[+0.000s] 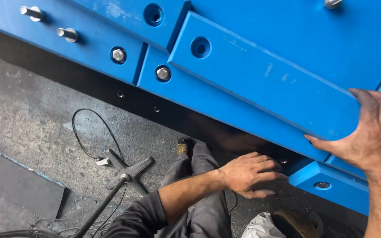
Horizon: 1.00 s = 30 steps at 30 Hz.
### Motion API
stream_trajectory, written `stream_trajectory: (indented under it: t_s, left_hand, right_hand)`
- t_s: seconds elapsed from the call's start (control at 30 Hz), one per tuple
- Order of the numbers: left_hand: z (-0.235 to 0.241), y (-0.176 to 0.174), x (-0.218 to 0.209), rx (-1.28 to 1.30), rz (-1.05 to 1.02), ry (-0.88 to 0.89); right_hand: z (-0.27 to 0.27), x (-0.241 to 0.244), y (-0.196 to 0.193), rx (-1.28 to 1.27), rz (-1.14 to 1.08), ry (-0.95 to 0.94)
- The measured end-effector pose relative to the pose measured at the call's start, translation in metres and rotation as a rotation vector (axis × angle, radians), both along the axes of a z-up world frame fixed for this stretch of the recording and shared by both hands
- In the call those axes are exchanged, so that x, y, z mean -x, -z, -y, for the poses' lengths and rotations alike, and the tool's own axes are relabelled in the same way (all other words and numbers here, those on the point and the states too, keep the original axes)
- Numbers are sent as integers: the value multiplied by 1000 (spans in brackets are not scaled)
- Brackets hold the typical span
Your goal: Aligning modular blue plastic blocks and inserting bolts to assemble a larger structure.
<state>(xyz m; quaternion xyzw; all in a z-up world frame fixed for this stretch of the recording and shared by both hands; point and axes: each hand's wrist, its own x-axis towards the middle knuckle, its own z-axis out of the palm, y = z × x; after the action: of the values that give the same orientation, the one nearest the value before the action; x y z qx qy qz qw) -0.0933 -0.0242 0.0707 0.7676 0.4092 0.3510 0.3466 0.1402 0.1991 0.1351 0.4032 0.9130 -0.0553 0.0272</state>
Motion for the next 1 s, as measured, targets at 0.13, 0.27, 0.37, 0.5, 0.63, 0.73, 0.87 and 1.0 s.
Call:
stream_trajectory:
  t_s: [0.13,0.27,0.37,0.5,0.63,0.73,0.87,1.0]
  left_hand:
    - [22,-25,57,-128,-22,-159]
    - [43,-37,114,-381,-251,-326]
    - [64,-25,163,-500,-317,-552]
    - [83,-31,240,-468,-563,-786]
    - [95,-24,297,-171,-484,-700]
    - [93,-5,316,-263,-503,-672]
    - [91,26,330,-339,-269,-647]
    - [58,61,341,-538,-194,-546]
  right_hand:
    - [55,0,-8,-23,-49,92]
    - [133,28,-40,-43,-27,182]
    - [180,34,-40,-6,-86,236]
    - [214,73,-38,49,-146,179]
    - [217,115,-22,38,-150,76]
    - [220,122,-4,-36,-143,54]
    - [220,110,15,-97,-101,38]
    - [205,77,72,-331,84,80]
